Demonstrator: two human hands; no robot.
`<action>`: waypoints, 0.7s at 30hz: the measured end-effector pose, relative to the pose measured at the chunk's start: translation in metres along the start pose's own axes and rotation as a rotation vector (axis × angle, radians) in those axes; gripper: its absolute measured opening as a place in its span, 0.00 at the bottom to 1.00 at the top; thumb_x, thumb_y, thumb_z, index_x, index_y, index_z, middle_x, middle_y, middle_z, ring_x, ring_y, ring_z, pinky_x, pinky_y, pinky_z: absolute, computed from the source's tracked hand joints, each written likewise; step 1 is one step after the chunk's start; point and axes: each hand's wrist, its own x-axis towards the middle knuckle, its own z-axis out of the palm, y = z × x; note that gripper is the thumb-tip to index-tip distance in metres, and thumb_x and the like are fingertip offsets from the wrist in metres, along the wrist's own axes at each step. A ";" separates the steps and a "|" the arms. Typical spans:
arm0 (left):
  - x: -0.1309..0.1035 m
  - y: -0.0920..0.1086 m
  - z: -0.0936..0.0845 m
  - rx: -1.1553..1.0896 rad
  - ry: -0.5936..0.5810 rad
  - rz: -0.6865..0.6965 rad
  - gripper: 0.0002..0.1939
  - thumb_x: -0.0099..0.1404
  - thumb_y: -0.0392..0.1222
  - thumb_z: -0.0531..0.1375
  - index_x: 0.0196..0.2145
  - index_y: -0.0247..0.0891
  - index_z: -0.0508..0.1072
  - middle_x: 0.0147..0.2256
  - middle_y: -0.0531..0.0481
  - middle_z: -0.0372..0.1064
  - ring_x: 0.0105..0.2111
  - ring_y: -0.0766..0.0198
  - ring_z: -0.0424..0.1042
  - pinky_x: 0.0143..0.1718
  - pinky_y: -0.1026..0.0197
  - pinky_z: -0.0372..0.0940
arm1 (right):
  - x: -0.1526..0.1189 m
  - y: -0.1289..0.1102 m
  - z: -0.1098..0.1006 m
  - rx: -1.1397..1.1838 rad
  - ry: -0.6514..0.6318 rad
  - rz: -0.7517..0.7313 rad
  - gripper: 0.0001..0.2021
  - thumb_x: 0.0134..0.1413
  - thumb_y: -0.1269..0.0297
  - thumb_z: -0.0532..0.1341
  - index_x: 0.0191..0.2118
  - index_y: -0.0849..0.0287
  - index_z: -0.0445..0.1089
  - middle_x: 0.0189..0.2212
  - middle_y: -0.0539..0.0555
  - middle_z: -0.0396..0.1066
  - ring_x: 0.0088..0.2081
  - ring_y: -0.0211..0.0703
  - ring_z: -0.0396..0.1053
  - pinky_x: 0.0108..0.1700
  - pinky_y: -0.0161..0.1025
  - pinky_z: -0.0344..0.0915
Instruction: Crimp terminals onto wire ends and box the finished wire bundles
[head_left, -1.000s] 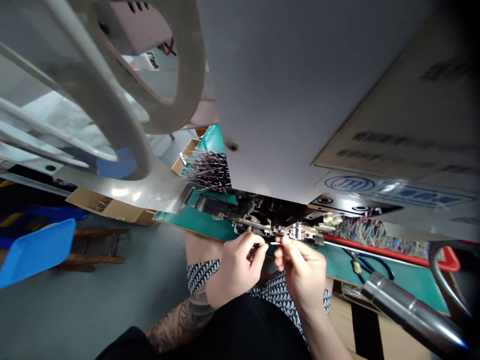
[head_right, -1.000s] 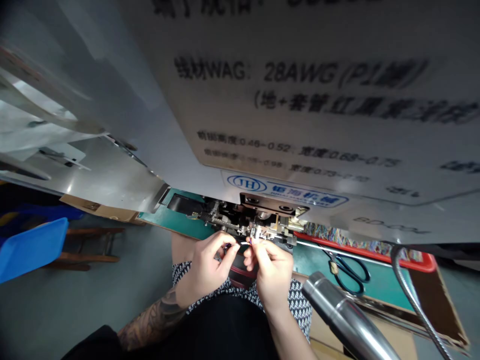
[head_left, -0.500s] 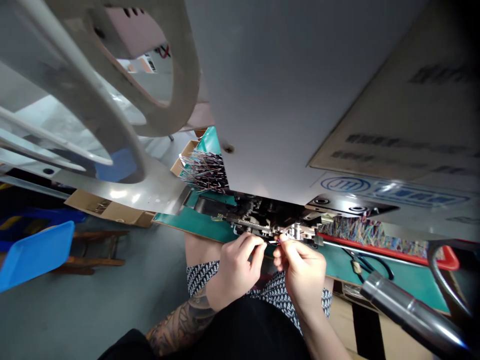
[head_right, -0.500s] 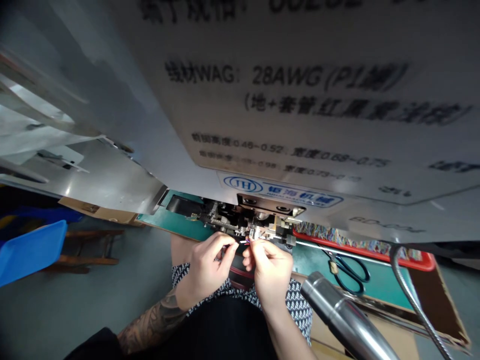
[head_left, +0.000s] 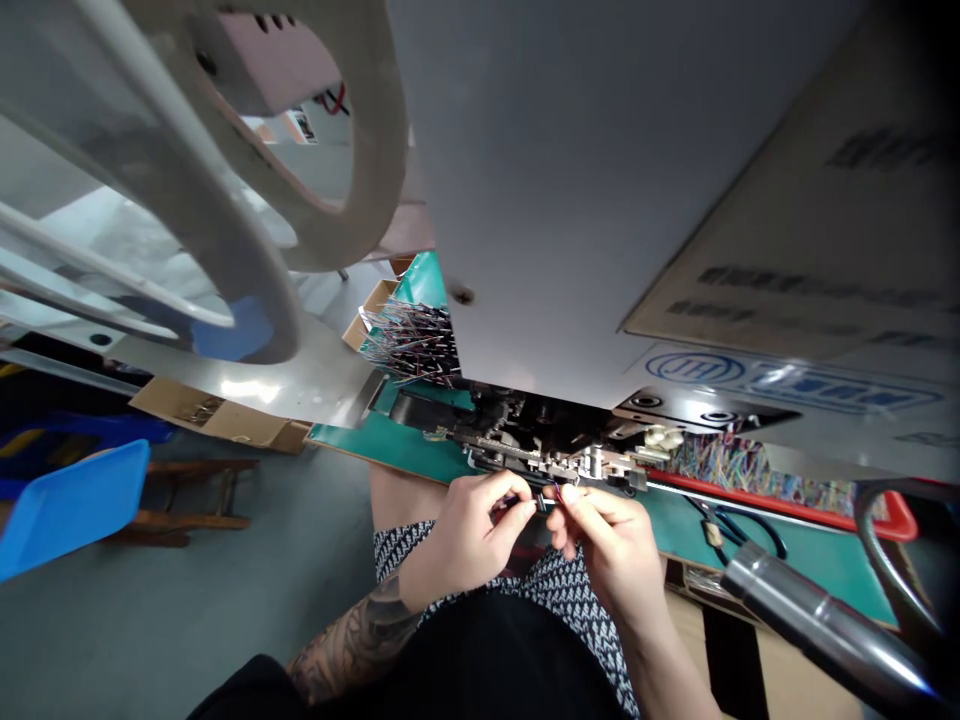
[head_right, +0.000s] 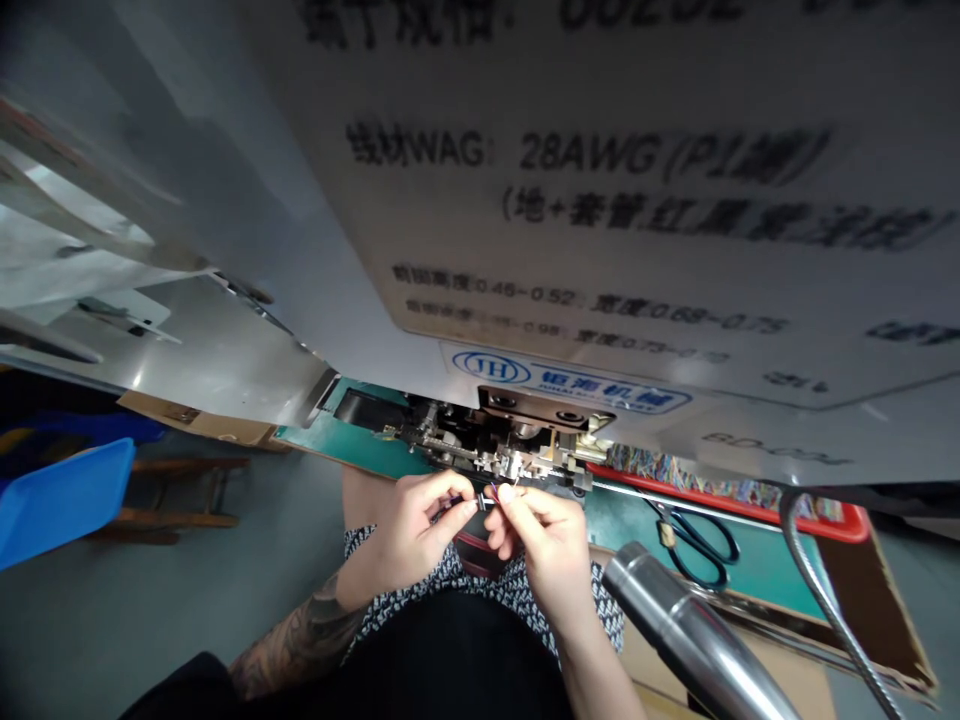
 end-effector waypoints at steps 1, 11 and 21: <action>0.001 0.000 0.000 -0.052 -0.016 -0.030 0.07 0.74 0.35 0.61 0.36 0.38 0.74 0.28 0.55 0.73 0.27 0.69 0.68 0.30 0.64 0.61 | 0.000 0.002 0.000 0.027 0.013 -0.003 0.18 0.58 0.49 0.73 0.27 0.60 0.81 0.22 0.54 0.77 0.19 0.38 0.67 0.22 0.34 0.63; 0.001 0.005 0.010 0.055 0.134 -0.001 0.07 0.75 0.36 0.61 0.37 0.38 0.76 0.30 0.53 0.74 0.28 0.68 0.68 0.32 0.63 0.60 | 0.009 0.030 0.004 0.097 0.215 -0.061 0.17 0.56 0.49 0.75 0.33 0.61 0.85 0.20 0.52 0.74 0.18 0.38 0.66 0.20 0.35 0.61; -0.001 0.004 0.017 0.139 0.213 0.060 0.07 0.76 0.34 0.60 0.38 0.38 0.76 0.33 0.51 0.77 0.30 0.66 0.72 0.33 0.62 0.62 | 0.013 0.029 0.009 0.173 0.244 -0.023 0.15 0.55 0.52 0.76 0.30 0.60 0.83 0.20 0.51 0.73 0.17 0.36 0.65 0.19 0.33 0.59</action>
